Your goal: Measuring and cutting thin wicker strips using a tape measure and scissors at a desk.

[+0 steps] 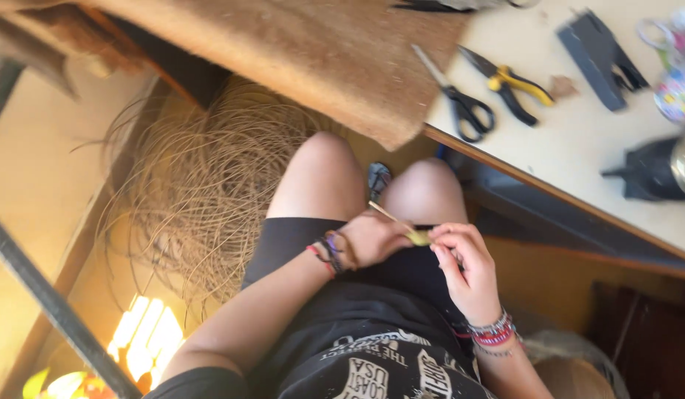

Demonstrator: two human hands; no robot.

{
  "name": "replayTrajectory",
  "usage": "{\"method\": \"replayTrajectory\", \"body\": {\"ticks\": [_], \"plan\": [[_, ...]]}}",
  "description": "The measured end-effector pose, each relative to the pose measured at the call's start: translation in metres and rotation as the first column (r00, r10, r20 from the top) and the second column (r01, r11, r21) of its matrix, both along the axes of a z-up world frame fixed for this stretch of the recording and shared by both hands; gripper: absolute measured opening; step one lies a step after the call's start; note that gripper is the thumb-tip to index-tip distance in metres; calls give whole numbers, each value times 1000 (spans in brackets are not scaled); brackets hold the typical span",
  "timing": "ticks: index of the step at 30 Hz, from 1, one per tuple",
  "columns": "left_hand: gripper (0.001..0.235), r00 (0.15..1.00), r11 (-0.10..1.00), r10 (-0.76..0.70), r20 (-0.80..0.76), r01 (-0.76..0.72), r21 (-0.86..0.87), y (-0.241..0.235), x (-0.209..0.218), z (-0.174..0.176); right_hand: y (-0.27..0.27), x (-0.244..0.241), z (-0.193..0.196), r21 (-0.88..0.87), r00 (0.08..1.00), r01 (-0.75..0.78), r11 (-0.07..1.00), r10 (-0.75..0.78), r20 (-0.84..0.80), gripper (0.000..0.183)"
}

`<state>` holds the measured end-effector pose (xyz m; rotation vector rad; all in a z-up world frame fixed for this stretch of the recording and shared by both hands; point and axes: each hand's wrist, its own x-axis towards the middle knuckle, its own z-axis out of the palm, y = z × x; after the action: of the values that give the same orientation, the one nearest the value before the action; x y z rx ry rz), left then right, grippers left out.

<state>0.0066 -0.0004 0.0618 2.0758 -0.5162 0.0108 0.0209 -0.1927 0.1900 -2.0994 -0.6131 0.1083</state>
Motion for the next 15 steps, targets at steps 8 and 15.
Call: {"method": "replayTrajectory", "body": {"ticks": [8, 15], "plan": [[26, 999, 997, 26, 41, -23, -69, 48, -24, 85, 15, -7, 5, -158, 978, -172, 972, 148, -149, 14], [21, 980, 936, 197, 3, -187, -299, 174, -53, 99, 19, 8, 8, -306, 962, -120, 944, 35, -271, 19]]}}
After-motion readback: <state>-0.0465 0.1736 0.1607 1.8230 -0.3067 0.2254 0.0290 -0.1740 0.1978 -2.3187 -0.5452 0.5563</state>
